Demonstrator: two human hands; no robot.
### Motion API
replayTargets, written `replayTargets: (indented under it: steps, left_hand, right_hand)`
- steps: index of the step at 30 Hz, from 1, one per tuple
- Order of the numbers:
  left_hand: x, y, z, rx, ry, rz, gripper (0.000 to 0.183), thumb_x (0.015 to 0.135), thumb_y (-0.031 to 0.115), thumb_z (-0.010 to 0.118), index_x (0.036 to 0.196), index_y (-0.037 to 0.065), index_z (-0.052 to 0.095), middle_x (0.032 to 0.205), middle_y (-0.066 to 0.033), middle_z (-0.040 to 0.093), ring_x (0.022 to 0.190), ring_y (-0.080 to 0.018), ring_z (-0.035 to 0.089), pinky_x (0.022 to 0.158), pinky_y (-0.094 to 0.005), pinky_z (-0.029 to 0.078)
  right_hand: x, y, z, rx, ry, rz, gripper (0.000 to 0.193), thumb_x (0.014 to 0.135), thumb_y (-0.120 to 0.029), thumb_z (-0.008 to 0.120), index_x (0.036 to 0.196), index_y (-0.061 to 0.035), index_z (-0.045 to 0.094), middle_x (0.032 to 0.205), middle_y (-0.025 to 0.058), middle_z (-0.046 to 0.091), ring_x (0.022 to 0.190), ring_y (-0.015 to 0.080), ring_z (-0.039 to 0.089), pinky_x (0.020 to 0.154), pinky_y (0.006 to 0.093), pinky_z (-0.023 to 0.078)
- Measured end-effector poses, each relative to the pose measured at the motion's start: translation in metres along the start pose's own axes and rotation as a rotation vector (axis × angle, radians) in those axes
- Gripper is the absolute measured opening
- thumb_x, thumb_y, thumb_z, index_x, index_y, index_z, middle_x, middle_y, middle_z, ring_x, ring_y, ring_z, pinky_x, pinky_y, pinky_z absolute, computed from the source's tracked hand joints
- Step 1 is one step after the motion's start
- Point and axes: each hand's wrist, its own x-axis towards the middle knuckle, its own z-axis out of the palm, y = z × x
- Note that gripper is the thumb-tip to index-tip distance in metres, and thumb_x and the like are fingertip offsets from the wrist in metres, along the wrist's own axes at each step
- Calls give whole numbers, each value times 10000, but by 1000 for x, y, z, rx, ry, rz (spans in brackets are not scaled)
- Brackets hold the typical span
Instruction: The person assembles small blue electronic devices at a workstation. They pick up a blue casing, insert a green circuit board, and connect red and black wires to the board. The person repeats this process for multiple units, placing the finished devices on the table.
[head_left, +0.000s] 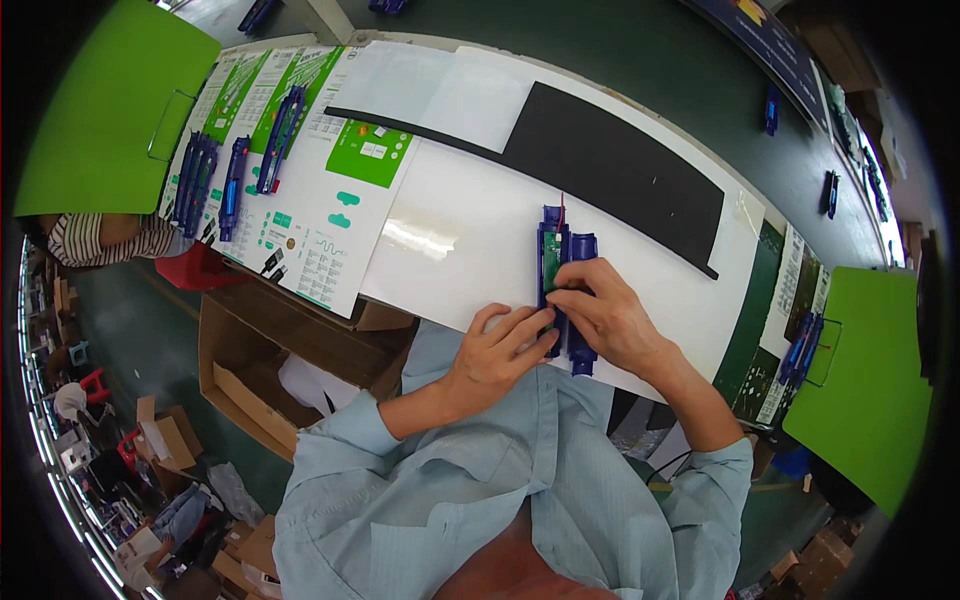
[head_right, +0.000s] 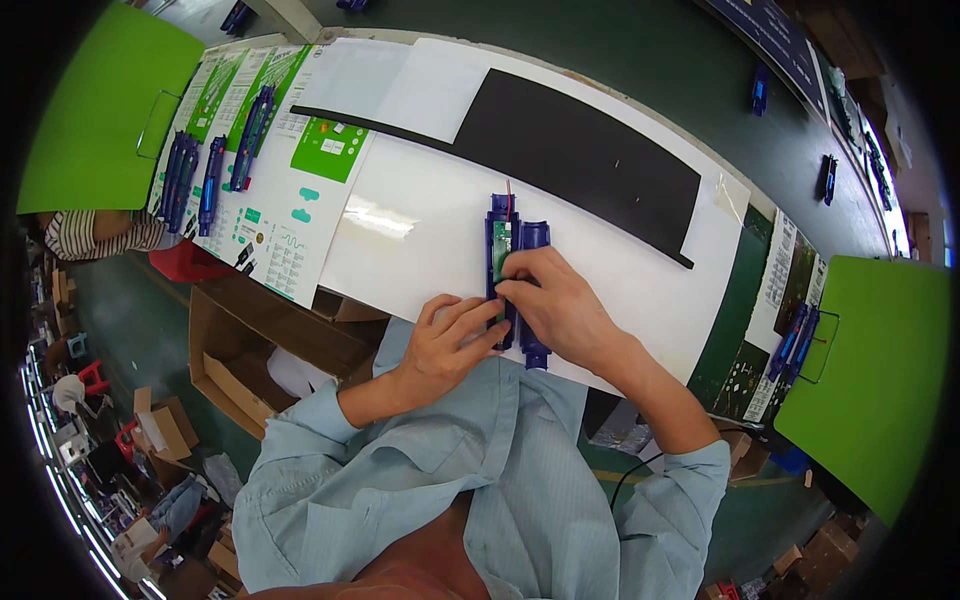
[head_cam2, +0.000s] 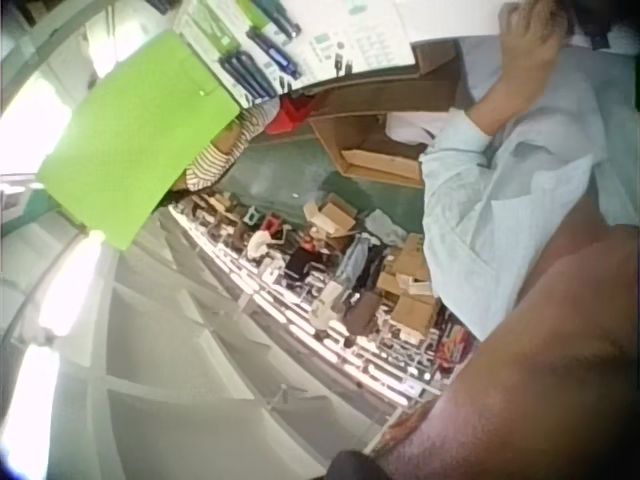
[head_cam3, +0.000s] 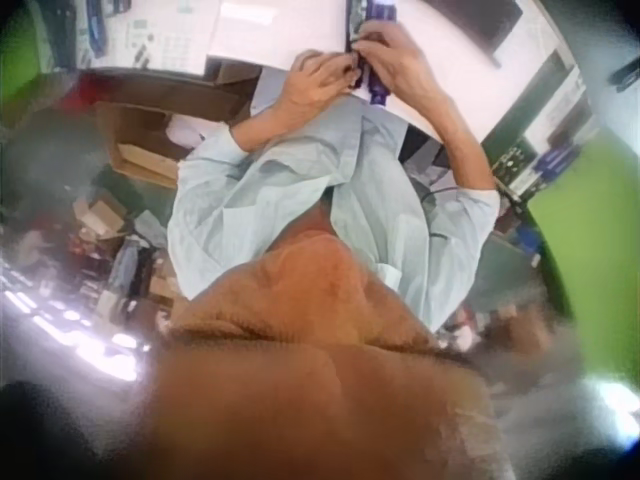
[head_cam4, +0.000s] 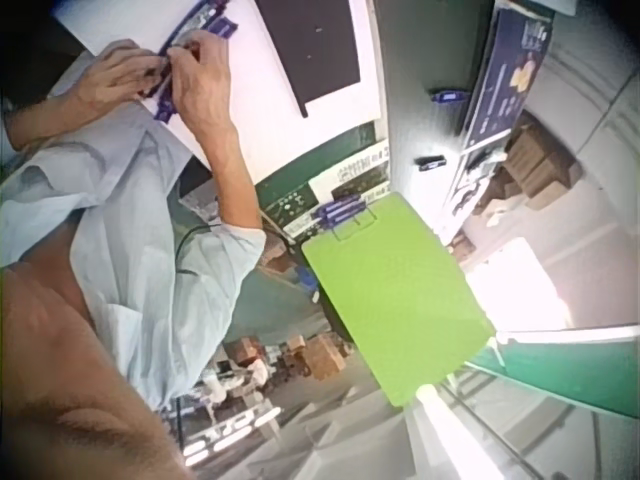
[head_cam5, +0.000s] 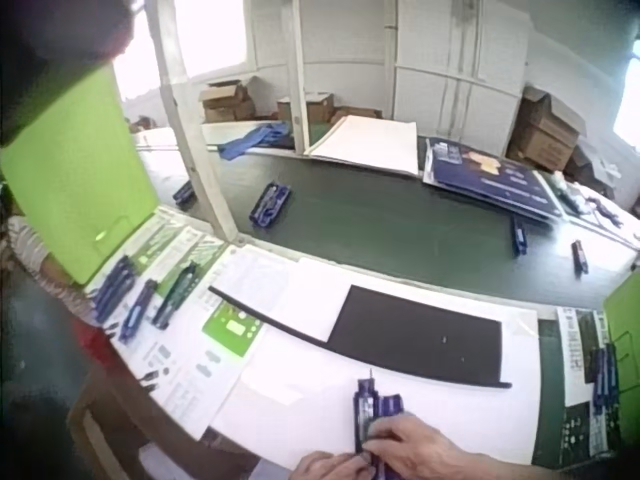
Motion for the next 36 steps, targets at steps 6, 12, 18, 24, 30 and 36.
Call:
replayTargets:
  steps: [6,12,18,24,30,36]
  left_hand:
    - [11,0,-16,38,-168,12,436,823,179,839,1216,34,719,1480,-166,595,1228,-334,636,1011,-447,518]
    - [26,5,-32,-100,-208,-12,390,800,110,853,1162,23,737,1383,-171,633,1208,-350,652,992,-453,542]
    - [93,0,-68,-41,-130,149,227,840,74,815,1061,28,789,1224,-153,724,1121,-370,707,947,-457,571]
    - [272,-119,-1,-50,-142,128,190,961,96,723,1132,24,683,1226,-131,674,1064,-393,669,912,-481,545]
    - [318,-151,24,-130,171,236,272,896,55,707,1161,-6,695,1194,-194,688,1143,-407,657,1007,-515,530]
    - [178,-156,-37,28,46,118,206,979,232,718,1146,111,714,1166,-95,677,1124,-308,642,973,-452,518]
  right_hand:
    - [-35,-16,-3,-77,54,428,771,894,-252,863,1549,-60,505,1195,190,593,926,358,680,791,456,587]
    - [-48,-36,2,38,-110,476,778,946,-342,809,1565,-30,456,1131,227,605,878,432,683,770,492,564]
    - [-5,9,-91,283,-196,334,654,952,-403,813,1464,-55,602,996,171,639,796,311,660,734,420,537]
    - [118,152,-149,415,-36,562,596,962,-384,822,1389,0,665,902,101,702,814,169,685,655,351,568]
    - [122,289,-184,-779,637,297,495,972,-286,789,1376,-27,667,1233,192,731,1146,358,693,1012,480,535]
    - [9,453,-276,-878,648,428,507,1005,-265,757,1405,15,624,1471,259,595,1304,448,597,1134,520,463]
